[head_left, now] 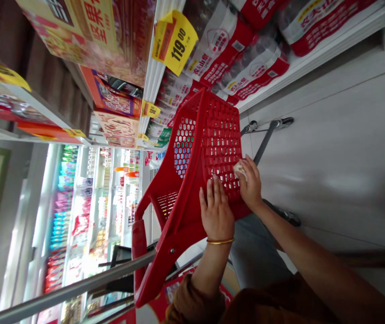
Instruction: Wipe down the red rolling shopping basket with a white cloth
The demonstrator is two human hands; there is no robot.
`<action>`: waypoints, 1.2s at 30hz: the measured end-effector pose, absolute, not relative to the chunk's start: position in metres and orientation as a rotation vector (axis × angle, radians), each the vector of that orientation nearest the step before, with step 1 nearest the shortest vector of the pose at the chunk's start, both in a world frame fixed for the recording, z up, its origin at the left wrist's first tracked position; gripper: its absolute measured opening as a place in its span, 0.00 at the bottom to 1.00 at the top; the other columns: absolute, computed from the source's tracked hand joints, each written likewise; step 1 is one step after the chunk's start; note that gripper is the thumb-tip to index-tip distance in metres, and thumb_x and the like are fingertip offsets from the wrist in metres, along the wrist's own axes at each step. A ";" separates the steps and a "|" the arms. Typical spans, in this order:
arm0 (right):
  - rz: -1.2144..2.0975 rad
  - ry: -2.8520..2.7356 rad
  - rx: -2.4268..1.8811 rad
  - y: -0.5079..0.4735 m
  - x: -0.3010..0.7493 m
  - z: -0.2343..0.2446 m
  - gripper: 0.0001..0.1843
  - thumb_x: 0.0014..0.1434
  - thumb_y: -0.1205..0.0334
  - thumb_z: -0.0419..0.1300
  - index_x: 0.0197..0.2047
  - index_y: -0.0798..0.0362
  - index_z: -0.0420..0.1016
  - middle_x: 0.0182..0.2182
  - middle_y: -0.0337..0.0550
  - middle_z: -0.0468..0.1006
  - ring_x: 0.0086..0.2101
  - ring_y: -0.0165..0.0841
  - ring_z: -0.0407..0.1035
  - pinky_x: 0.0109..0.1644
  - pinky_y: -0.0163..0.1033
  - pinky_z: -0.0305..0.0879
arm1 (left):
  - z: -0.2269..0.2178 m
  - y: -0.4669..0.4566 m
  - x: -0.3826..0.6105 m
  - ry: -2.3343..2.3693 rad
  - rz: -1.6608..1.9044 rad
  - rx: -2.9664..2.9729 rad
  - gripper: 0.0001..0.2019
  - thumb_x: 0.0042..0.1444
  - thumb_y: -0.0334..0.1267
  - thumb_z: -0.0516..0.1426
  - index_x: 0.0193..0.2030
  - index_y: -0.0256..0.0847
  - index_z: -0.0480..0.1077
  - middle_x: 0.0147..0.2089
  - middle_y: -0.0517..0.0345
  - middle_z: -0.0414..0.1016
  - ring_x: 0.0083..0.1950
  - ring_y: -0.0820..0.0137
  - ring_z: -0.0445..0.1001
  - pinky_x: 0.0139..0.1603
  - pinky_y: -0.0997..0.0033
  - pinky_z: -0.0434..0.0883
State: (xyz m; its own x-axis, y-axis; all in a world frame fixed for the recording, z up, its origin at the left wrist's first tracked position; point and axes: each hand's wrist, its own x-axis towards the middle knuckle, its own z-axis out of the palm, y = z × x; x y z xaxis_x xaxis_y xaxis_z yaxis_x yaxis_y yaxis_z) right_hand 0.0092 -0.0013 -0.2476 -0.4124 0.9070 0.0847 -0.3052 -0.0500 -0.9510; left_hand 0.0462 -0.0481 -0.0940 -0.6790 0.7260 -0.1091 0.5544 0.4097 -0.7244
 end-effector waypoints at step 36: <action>1.508 -1.455 -0.155 0.015 0.014 -0.239 0.29 0.60 0.52 0.62 0.63 0.46 0.64 0.71 0.48 0.46 0.68 0.47 0.45 0.67 0.59 0.56 | -0.062 -0.048 0.044 -2.442 1.152 -1.071 0.28 0.64 0.28 0.45 0.71 0.39 0.48 0.74 0.55 0.45 0.74 0.63 0.47 0.74 0.45 0.42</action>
State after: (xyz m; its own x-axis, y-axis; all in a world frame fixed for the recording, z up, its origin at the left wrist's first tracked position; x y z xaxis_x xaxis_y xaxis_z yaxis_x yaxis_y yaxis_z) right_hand 0.0143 0.0153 -0.2393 -0.4978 0.6959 0.5176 -0.5422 0.2161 -0.8120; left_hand 0.0440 -0.0480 -0.0623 -0.7040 0.7043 -0.0909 0.5180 0.4217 -0.7442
